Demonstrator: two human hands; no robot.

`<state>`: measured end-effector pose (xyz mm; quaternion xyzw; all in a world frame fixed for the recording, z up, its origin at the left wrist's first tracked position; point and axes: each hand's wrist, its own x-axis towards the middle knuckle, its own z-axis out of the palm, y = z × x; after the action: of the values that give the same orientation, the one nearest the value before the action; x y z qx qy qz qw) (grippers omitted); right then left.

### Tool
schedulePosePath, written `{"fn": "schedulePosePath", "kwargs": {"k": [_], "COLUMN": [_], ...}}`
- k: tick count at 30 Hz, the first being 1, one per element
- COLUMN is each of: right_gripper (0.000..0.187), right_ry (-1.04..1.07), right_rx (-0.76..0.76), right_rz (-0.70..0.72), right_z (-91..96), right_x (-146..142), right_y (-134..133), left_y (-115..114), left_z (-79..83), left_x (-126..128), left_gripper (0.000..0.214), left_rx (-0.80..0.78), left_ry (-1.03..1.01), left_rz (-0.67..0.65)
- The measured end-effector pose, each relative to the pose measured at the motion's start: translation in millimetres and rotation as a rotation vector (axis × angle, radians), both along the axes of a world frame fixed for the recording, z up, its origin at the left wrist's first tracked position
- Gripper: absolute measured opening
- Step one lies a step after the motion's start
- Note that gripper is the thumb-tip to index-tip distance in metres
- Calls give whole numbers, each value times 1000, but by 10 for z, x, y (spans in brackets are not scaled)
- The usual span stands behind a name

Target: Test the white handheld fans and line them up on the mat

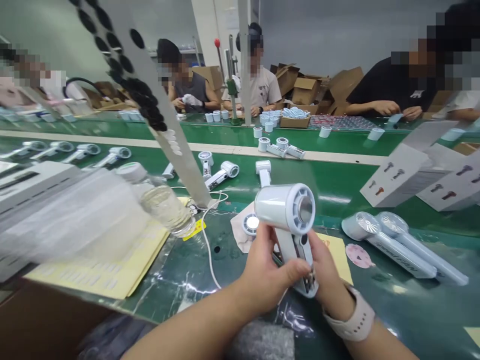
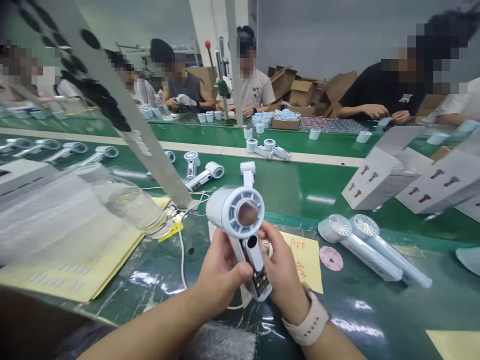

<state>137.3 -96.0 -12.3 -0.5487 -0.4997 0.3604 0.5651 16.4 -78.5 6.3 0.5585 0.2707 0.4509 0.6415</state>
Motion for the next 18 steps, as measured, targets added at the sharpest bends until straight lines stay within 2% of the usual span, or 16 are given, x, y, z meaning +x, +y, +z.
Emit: {"fn": "schedulePosePath", "kwargs": {"k": [2,4,6,8,9,11,12,14,16,17,18], "right_gripper": [43,45,47,48,50,54,56,59,58,56,54], "right_ry": [280,490,562,575,577,561,544,505,475,464,450], "right_rx": [-69,-122,-172,-227,-242,-244,-235,-217,-197,-190,-180], "right_rz": [100,213,279,279,260,219,205,213,281,330,375], "right_z": [-1,-32,-64,-75,-69,-41,-26,-6,-12,-25,-42], "right_x": [13,14,11,16,22,36,40,32,-4,-30,-60], "right_y": [-15,-47,-72,-79,-79,-85,-95,-129,-170,-187,-200], "left_y": [94,182,223,186,139,20,-33,-87,-51,-7,43], "left_z": [-8,30,108,195,231,262,255,201,113,65,18], "left_x": [-12,-26,-64,-159,-238,-473,-633,-1023,-1452,-1652,-1829], "left_gripper": [71,63,50,43,42,42,39,34,36,38,38], "left_rx": [72,180,337,485,539,605,609,524,367,300,265], "left_ry": [97,248,450,647,714,799,827,966,1252,1455,1538], "left_rz": [89,110,76,24,26,111,201,396,631,699,726]}}
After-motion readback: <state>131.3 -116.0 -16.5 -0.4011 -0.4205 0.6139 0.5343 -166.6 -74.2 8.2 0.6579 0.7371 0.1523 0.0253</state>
